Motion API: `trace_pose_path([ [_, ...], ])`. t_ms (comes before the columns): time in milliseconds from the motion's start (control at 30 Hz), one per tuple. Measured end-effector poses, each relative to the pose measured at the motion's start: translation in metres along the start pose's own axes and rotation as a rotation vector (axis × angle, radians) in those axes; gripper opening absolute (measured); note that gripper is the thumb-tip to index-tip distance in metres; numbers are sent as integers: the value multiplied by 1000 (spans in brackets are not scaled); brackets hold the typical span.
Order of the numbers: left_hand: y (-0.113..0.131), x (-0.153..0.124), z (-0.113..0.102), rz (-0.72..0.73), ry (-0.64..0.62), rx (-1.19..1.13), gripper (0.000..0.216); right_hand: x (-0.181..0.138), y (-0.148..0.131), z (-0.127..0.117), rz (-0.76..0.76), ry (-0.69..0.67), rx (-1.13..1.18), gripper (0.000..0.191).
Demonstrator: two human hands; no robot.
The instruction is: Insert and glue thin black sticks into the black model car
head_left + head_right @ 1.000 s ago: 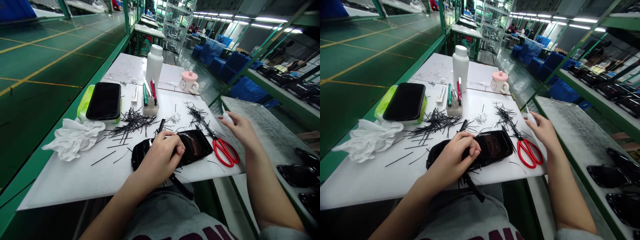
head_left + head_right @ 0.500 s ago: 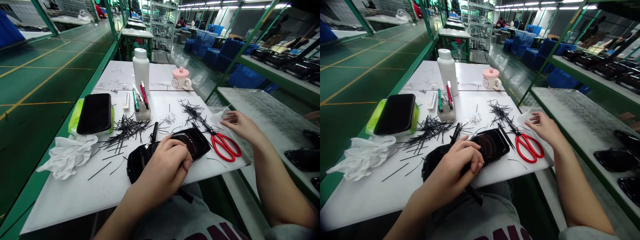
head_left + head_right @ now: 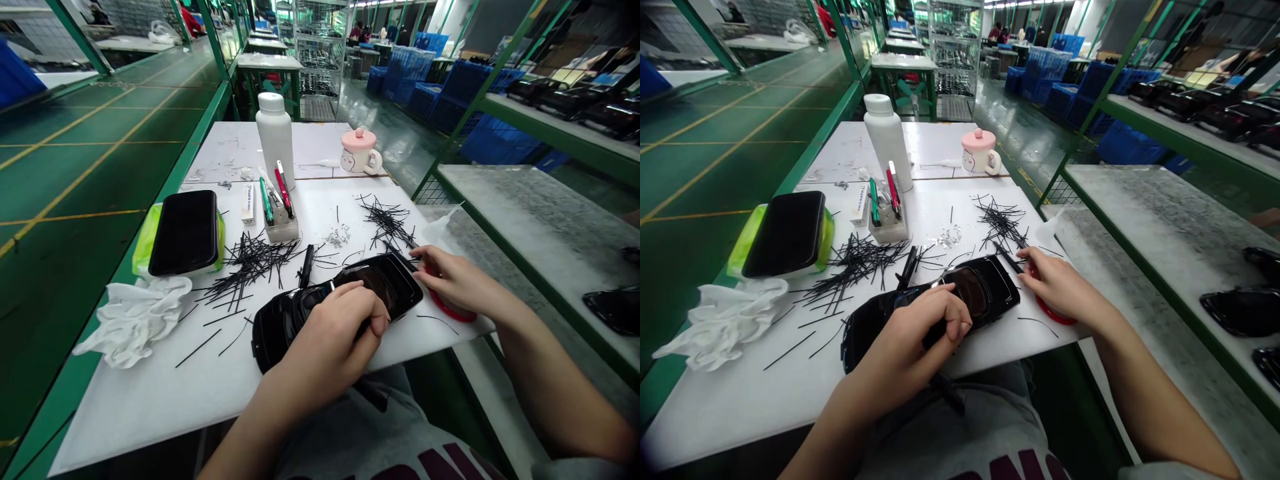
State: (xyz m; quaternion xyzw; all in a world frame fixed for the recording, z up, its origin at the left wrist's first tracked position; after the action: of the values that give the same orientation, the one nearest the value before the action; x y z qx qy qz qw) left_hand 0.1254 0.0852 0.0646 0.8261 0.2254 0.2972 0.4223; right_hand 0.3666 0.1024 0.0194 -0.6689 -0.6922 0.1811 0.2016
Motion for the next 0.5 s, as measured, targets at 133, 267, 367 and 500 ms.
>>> trace_pose_path([
  [133, -1, -1, 0, -49, 12, -43, 21, -17, -7, -35, 75, 349, 328, 52],
  [267, -4, -2, 1, -83, 30, -75, 22, -40, -40, -35, 8, 436, 692, 29],
  [367, -5, -1, 1, -89, 31, -97, 22, -50, -66, -19, -84, 329, 808, 15],
  [500, -7, -3, 0, -96, 37, -105, 22, -52, -78, -8, -193, 252, 832, 11],
])
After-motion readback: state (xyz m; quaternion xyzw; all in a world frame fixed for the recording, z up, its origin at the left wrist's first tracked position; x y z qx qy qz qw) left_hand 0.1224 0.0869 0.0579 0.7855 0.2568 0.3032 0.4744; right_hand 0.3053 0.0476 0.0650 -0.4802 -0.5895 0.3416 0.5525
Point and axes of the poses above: each hand's wrist, its own x-axis towards the middle knuckle, its own z-axis out of the palm, y = z × x, the point moved 6 cm from there along x, towards the middle knuckle
